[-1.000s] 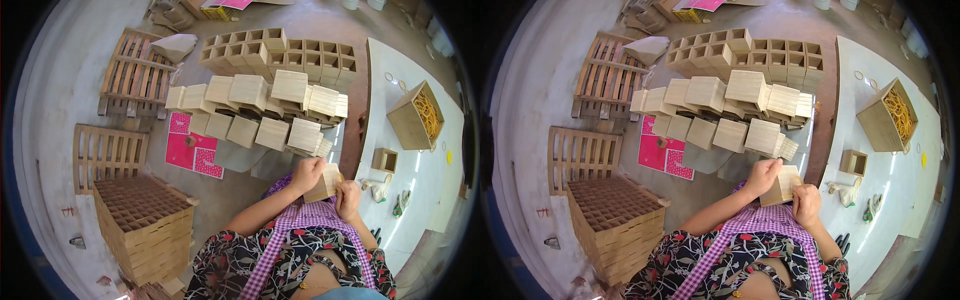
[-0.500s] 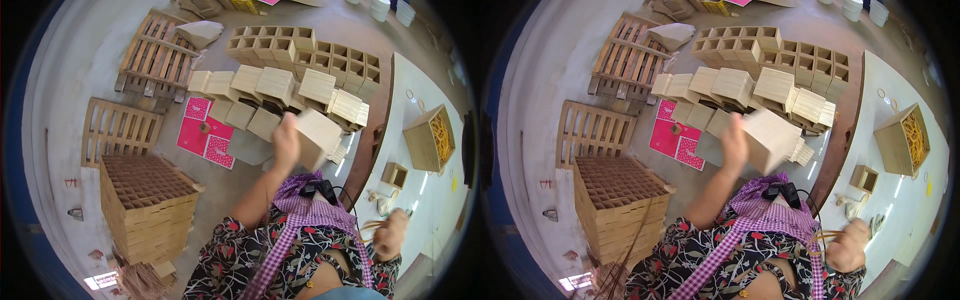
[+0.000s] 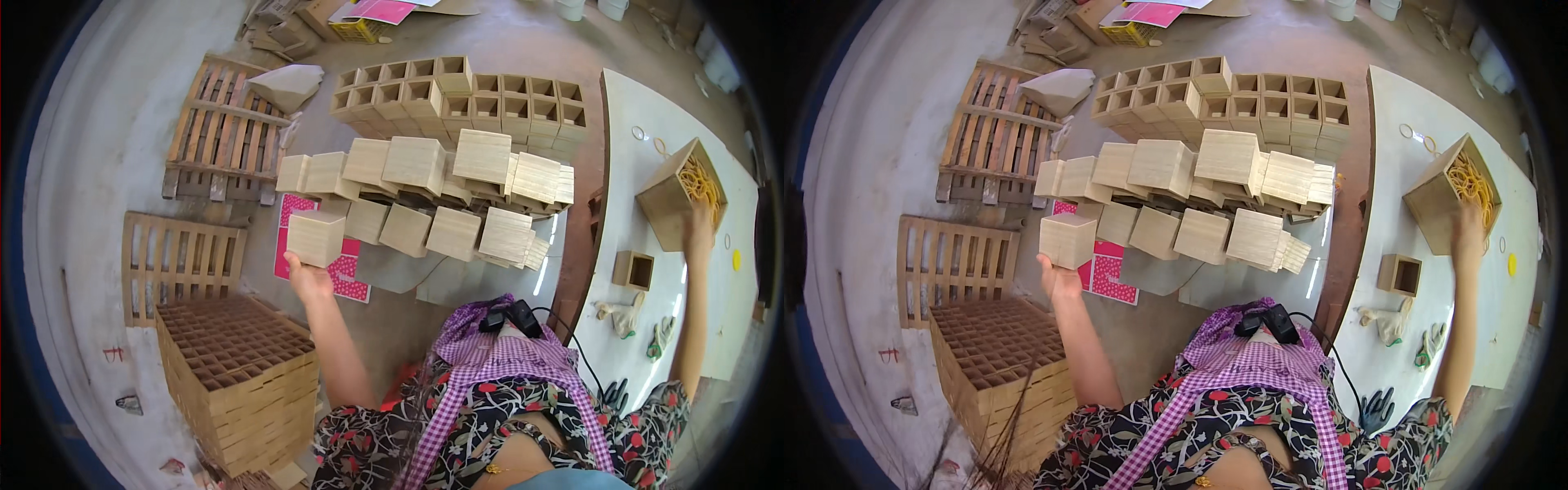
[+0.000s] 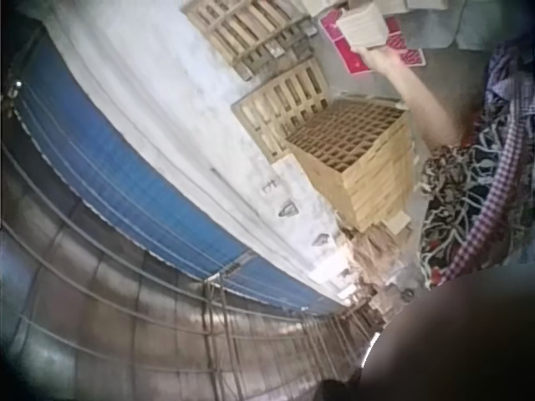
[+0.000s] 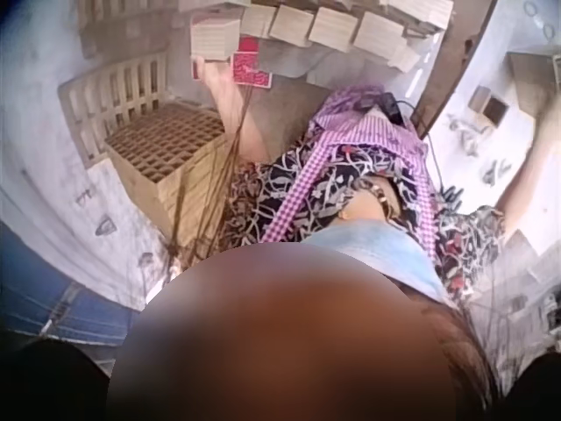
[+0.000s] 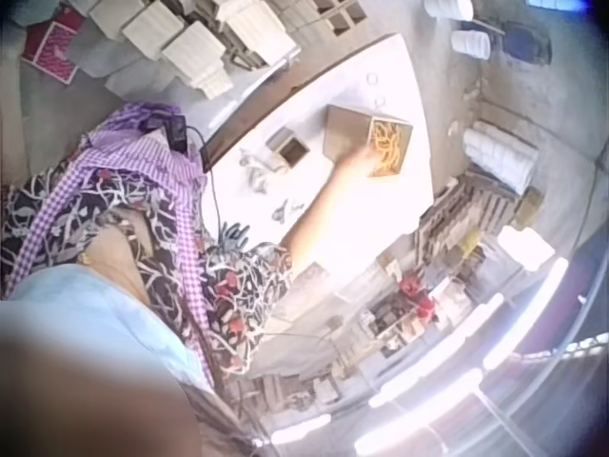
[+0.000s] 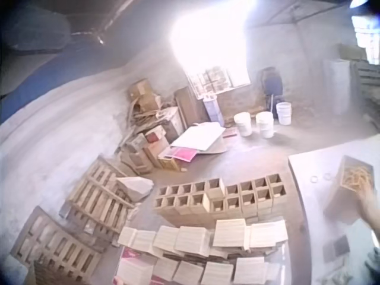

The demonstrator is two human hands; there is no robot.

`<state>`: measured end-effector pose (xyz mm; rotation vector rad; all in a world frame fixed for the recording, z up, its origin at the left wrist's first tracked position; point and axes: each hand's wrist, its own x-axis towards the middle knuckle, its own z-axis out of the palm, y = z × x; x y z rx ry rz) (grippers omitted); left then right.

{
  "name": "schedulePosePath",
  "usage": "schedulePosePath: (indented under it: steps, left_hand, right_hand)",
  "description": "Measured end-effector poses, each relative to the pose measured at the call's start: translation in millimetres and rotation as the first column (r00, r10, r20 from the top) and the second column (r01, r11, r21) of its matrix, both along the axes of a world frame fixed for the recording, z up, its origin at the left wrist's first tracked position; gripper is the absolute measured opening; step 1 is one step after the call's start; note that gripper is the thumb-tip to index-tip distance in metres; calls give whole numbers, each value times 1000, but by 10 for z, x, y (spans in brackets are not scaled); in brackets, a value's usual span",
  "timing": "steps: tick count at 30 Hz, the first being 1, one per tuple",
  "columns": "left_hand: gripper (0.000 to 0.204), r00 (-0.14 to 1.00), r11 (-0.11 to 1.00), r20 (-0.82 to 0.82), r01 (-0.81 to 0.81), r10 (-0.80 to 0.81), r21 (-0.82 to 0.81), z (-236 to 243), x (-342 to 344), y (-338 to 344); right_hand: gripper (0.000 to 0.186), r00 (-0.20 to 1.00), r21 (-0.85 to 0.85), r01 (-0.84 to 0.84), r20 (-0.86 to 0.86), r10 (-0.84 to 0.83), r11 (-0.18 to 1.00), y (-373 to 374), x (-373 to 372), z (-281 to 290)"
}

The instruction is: Stacking small wooden boxes and securing the stacks with rubber bands.

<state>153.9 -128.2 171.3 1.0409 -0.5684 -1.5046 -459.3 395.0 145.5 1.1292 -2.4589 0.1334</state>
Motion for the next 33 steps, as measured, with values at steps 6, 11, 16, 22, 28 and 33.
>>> schedulePosePath:
  steps: [6,11,16,22,28,33]
  left_hand:
    - [51,995,995,-50,93,-91,31,-274,23,-385]
    - [57,990,991,-36,136,-136,12,-405,-104,-467]
    - [57,982,996,190,-2,-14,86,-221,-209,-300]
    - [37,664,676,664,315,344,-666,254,-885,949]
    - [44,430,-120,843,865,-323,-487,652,-1911,1883]
    - [31,149,-69,616,946,-774,-316,311,-1927,2101]
  right_hand:
    - [32,870,418,138,383,-312,898,-339,1536,-637]
    - [15,918,141,74,376,-123,987,-131,1756,-1008]
    - [12,853,-8,238,479,-205,971,31,1741,-929]
    - [24,947,-351,-75,268,177,933,-278,2234,-86]
    - [11,544,-637,-169,576,611,752,-1052,3108,679]
    - [17,243,-581,-3,789,564,814,-1235,3147,789]
